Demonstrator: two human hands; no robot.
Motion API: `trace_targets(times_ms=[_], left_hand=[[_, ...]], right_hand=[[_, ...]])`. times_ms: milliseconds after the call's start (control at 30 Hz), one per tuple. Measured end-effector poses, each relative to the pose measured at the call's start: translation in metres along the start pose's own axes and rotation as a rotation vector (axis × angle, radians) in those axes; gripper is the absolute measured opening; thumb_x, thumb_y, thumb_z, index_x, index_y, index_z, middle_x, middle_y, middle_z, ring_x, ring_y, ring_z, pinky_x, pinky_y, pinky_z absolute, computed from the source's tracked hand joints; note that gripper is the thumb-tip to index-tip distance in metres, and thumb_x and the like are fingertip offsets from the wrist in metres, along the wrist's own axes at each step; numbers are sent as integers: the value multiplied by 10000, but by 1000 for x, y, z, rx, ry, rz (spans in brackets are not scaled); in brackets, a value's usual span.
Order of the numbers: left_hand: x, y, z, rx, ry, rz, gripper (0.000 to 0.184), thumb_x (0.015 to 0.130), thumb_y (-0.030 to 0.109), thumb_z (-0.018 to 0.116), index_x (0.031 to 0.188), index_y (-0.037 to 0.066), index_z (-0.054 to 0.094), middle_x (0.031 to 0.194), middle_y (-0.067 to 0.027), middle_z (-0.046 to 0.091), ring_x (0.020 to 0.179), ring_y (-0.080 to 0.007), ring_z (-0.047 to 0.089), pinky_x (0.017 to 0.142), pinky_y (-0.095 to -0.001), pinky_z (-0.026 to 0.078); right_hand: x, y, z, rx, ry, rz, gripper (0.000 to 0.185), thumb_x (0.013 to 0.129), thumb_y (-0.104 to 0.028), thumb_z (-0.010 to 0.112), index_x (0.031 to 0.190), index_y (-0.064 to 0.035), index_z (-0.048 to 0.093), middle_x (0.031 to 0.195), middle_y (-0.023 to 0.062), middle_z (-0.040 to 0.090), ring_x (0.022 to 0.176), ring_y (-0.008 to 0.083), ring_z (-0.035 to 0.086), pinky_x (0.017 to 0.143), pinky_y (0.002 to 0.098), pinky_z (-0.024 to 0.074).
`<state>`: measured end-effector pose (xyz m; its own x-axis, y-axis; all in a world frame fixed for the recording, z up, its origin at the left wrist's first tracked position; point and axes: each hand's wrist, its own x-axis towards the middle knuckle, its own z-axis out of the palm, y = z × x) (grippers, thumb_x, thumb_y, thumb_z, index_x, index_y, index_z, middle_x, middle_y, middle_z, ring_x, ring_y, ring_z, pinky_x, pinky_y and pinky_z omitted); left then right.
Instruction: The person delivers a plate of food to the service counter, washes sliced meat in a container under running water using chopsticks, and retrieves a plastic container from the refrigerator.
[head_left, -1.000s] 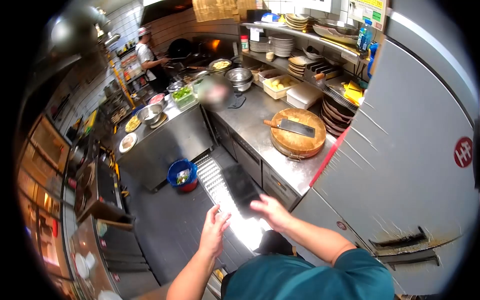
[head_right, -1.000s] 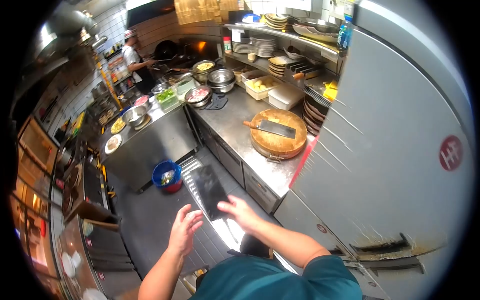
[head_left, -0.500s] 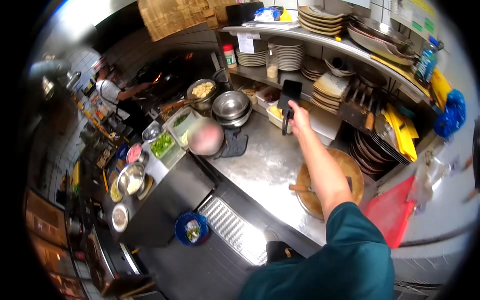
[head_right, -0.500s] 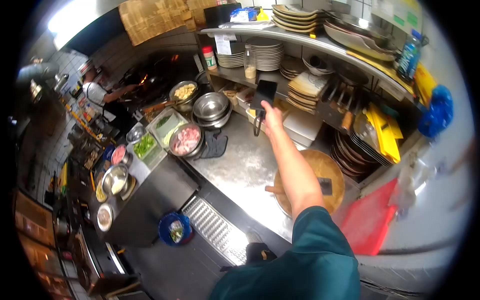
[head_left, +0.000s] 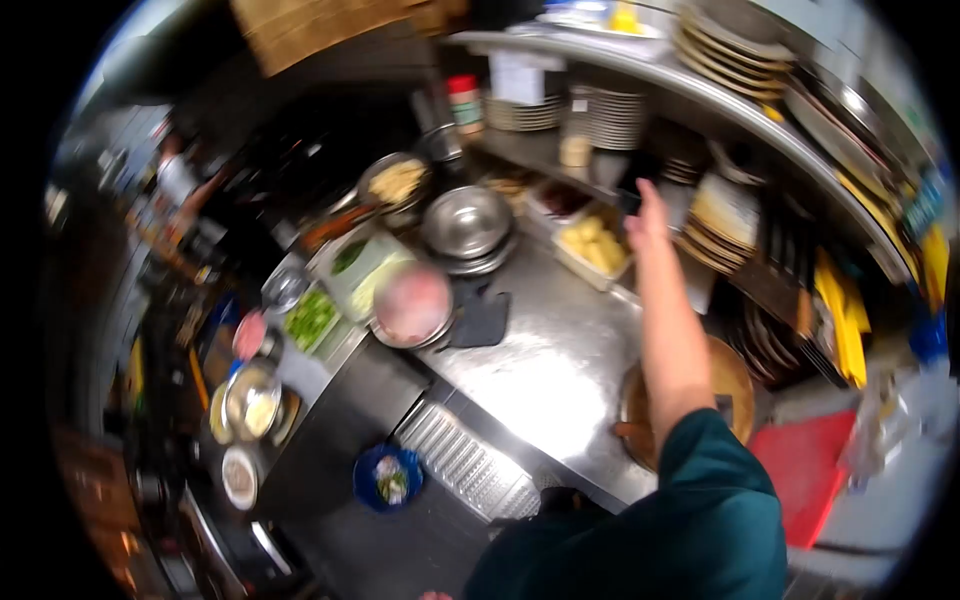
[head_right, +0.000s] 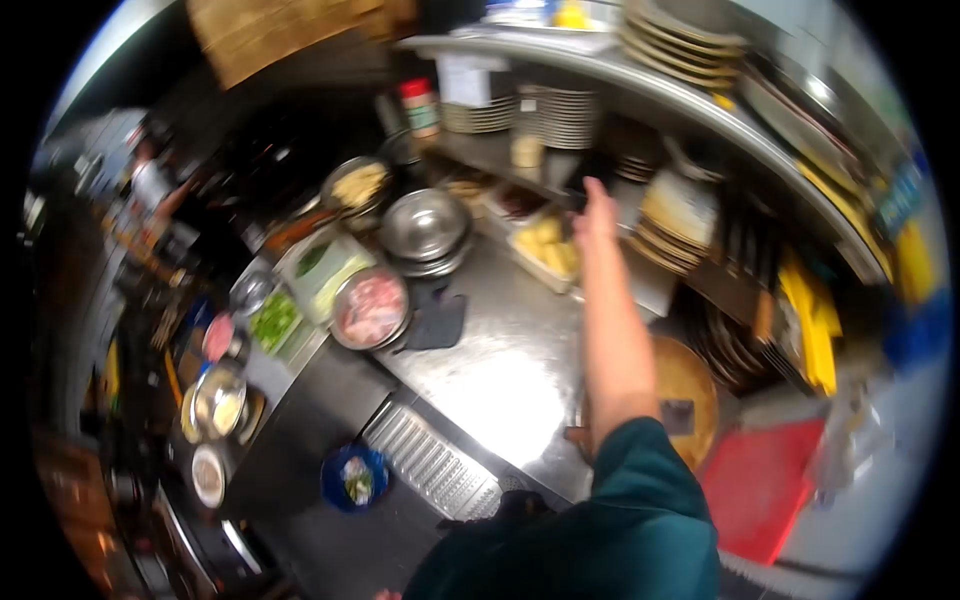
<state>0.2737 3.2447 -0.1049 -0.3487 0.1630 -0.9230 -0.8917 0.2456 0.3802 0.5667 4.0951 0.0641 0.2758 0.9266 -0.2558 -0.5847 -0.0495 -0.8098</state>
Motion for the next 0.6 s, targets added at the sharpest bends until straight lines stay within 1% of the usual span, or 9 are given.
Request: trace_targets(times_ms=[33, 67, 167, 200, 233, 400, 467, 500, 600], left_hand=[[-30, 17, 37, 143, 131, 168, 354, 1006, 325, 545, 698, 153, 515, 632, 27, 503, 527, -148, 458, 476, -277, 369], [59, 4, -32, 213, -33, 333, 154, 967, 183, 640, 1052, 54, 651, 839, -82, 693, 748, -163, 675, 605, -303, 574], [46, 30, 8, 153, 74, 343, 154, 979, 180, 631, 1074, 60, 615, 872, -76, 684, 702, -177, 664, 615, -309, 562], [48, 39, 5, 146, 60, 315, 235, 970, 204, 668, 1153, 62, 631, 975, -69, 695, 838, -155, 682, 717, -275, 567], [45, 45, 8, 151, 75, 319, 231, 974, 204, 665, 1152, 61, 632, 992, -67, 694, 851, -155, 682, 727, -273, 566], [55, 46, 2, 90, 59, 320, 228, 980, 197, 656, 1155, 53, 633, 1041, -75, 689, 888, -165, 685, 764, -287, 570], [52, 45, -2, 43, 95, 292, 233, 976, 197, 658, 1155, 50, 633, 1051, -86, 687, 892, -175, 692, 764, -302, 577], [55, 45, -8, 1, 113, 265, 240, 973, 196, 659, 1159, 46, 631, 1049, -92, 687, 896, -182, 694, 764, -309, 579], [74, 56, -33, -109, 155, 218, 245, 965, 197, 660, 1142, 31, 629, 1019, -107, 691, 887, -201, 703, 745, -323, 586]], right_hand=[[-2, 3, -7, 5, -108, 6, 232, 861, -297, 787, 992, -190, 628, 704, 5, 519, 432, 142, 422, 365, 254, 287], [41, 24, -29, 88, -260, -39, 244, 855, -227, 783, 1031, -147, 632, 750, 33, 570, 452, 152, 476, 369, 262, 339], [88, 29, -49, 261, -252, 74, 189, 933, -145, 701, 1099, -75, 643, 996, 105, 684, 806, 186, 671, 681, 317, 591], [113, 33, -50, 275, -332, 137, 241, 935, -158, 717, 1134, -42, 645, 1045, 105, 695, 982, 210, 668, 829, 310, 583], [134, 35, -60, 177, -294, 103, 322, 944, -176, 718, 1196, 4, 630, 1035, 84, 693, 941, 205, 669, 817, 300, 580], [72, 47, -46, 463, -209, -88, 702, 962, -333, 674, 1411, 73, 318, 1385, 278, 482, 1182, 386, 571, 1000, 477, 533], [96, 68, -81, 549, -413, -66, 602, 991, -299, 604, 1390, 41, 309, 1387, 325, 473, 1217, 454, 562, 1029, 558, 514], [46, 68, -61, 425, -135, -143, 644, 1004, -336, 569, 1413, 38, 240, 1427, 352, 428, 1261, 505, 522, 1070, 618, 471], [-20, 89, -45, 428, 18, -151, 574, 1010, -335, 538, 1364, 65, 328, 1377, 368, 462, 1226, 502, 540, 1098, 620, 454]])
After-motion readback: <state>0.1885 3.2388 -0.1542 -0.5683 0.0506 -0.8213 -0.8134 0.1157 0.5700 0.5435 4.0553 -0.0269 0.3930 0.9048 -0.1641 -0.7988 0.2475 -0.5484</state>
